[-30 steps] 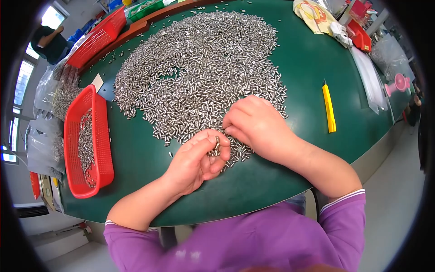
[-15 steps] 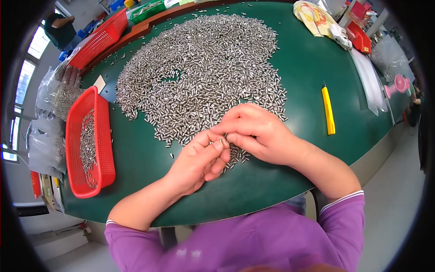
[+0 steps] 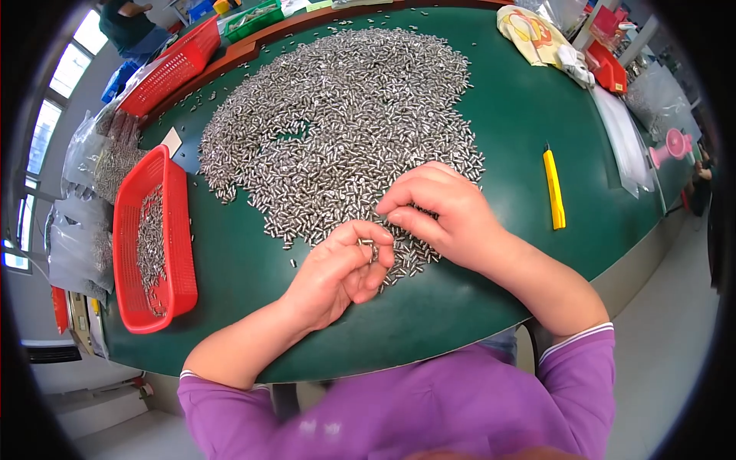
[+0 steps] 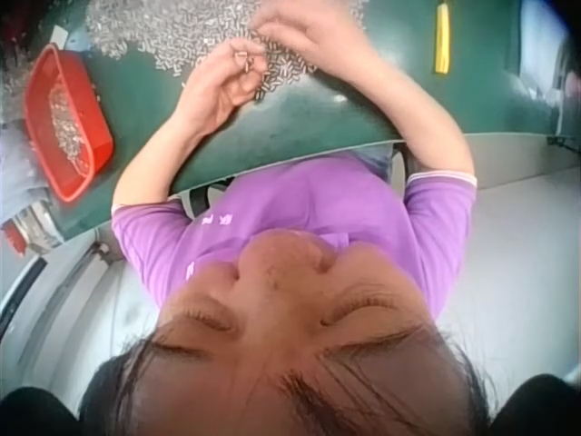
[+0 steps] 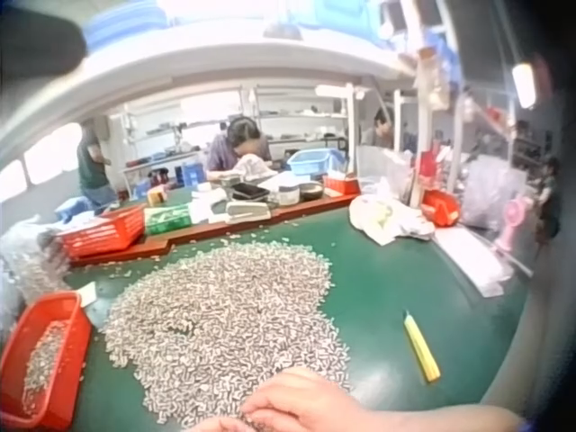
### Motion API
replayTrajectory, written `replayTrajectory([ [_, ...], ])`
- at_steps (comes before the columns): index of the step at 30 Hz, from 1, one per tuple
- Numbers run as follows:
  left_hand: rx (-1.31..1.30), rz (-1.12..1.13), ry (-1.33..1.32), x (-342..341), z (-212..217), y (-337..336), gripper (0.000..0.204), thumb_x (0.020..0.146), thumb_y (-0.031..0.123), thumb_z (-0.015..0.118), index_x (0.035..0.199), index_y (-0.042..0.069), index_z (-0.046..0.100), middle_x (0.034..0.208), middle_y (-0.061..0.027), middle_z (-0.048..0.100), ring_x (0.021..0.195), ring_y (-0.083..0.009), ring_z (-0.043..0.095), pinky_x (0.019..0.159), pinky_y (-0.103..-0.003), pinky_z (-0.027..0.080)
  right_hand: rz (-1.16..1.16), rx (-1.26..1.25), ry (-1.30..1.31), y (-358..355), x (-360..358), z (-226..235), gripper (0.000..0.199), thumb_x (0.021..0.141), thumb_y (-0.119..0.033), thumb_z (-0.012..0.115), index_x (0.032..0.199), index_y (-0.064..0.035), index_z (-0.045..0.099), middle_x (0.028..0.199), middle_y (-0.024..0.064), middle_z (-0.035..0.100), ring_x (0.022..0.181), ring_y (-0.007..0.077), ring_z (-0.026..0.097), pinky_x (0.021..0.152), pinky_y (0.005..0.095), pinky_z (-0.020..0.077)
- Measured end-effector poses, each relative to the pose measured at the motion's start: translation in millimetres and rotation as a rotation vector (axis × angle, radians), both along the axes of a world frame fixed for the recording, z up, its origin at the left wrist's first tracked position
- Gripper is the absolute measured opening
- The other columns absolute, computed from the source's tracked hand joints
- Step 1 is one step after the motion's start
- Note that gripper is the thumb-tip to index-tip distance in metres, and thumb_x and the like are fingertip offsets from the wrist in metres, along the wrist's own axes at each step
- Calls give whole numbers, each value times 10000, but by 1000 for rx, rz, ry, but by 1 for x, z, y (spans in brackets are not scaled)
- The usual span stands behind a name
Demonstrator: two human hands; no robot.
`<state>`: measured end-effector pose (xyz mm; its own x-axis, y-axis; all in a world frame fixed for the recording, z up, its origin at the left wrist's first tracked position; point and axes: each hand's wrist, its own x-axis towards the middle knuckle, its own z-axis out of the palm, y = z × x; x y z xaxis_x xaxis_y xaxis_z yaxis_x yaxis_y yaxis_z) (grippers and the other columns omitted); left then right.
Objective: Sorting through a large pile of small metal pins on a workbench and placing them into a tray.
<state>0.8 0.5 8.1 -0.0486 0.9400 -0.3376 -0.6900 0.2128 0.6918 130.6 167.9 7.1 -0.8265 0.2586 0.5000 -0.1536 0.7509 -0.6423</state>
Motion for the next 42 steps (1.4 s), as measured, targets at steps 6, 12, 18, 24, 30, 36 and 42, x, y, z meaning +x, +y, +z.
replayTrajectory([
  [6,28,17,52,1,-5,-1,136,974,152,548,1091,94,510,900,-25,577,619,-80,455,496,-209,348,163,-265,-49,-10,3,1,149,823,-77,703,965,-112,733,1008,34,634,978,192,598,838,320,481],
  [12,8,7,-19,-1,-3,1,118,996,195,512,1047,91,529,871,-28,569,597,-81,427,459,-201,312,-122,174,-185,9,11,8,259,810,-168,668,1060,-107,693,1071,71,625,1038,274,572,933,411,444],
  [18,-54,39,-31,-1,0,3,169,1014,206,440,1046,67,529,868,-62,542,551,-69,384,410,-173,284,-67,291,-275,5,5,-1,176,768,-125,706,935,-90,661,956,39,623,915,262,578,810,395,461],
  [24,-22,38,-32,-1,2,1,167,975,189,487,1088,70,514,906,-52,573,659,-109,458,505,-209,328,-83,196,-52,1,-1,-1,194,767,-87,712,952,-98,656,865,26,645,837,230,612,754,364,476],
  [30,9,14,10,0,-2,-1,208,959,157,562,1138,83,486,931,-39,562,677,-83,456,520,-201,343,86,-180,-23,-13,3,13,402,741,-61,753,1129,-102,659,917,6,704,870,160,656,817,307,486],
  [36,13,-25,-30,-4,-1,1,128,982,174,531,1063,78,507,896,-37,567,631,-76,437,481,-191,317,81,-98,-38,-2,3,11,443,739,-117,740,1171,-114,640,1034,28,674,1011,217,609,904,364,465],
  [42,5,12,-70,-5,-1,2,150,994,200,471,1018,64,528,863,-60,565,605,-101,428,461,-207,303,-66,230,-153,11,4,-5,191,757,-134,721,943,-119,681,968,29,628,945,261,580,851,390,455],
])
